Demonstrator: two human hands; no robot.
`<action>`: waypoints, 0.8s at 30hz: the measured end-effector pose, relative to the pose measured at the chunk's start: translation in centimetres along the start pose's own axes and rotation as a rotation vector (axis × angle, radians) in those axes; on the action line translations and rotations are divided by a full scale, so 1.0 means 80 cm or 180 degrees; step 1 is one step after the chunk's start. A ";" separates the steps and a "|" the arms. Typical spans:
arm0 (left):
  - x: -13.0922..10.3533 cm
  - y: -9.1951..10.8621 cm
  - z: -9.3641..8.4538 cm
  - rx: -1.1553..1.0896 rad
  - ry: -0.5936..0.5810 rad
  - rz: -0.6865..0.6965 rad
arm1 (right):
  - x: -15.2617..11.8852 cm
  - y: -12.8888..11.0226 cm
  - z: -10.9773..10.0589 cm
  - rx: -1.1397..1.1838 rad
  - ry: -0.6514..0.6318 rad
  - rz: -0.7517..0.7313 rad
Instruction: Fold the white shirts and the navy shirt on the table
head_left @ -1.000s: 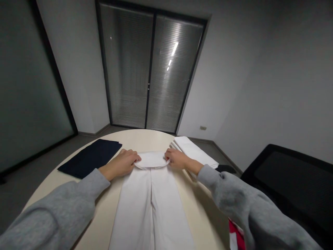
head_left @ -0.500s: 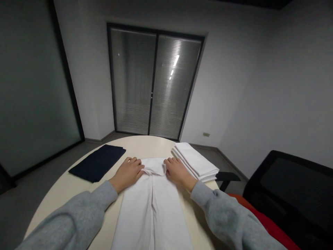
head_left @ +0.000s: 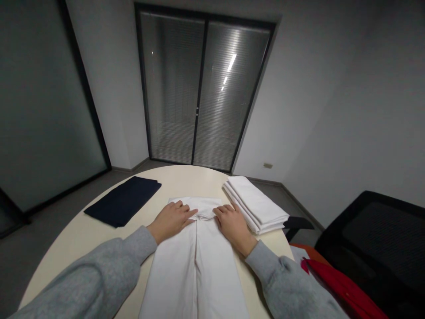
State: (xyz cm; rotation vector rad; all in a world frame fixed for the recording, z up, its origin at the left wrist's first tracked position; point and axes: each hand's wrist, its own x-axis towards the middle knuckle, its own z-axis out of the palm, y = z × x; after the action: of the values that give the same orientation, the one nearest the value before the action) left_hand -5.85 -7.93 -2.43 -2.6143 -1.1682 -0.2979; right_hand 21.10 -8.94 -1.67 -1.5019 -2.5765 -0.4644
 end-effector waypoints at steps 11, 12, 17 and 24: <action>0.004 0.000 -0.006 -0.0540 -0.0077 -0.0321 | -0.009 0.001 -0.010 0.0263 0.0207 -0.0231; 0.004 0.000 -0.006 -0.0582 -0.0076 -0.0304 | -0.008 -0.002 -0.012 0.0294 0.0266 -0.0337; -0.001 -0.005 -0.005 -0.0639 -0.0153 0.0181 | 0.000 -0.014 -0.013 0.0365 0.0089 -0.0779; -0.015 -0.020 -0.006 -0.0845 -0.0401 0.0255 | -0.002 -0.015 -0.009 0.0241 -0.0063 -0.1100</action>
State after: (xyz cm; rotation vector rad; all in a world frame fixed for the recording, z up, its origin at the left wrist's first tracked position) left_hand -7.87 -7.90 -2.13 -2.9408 -1.1273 -0.2938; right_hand 20.15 -9.85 -1.31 -1.0436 -2.8430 -0.3814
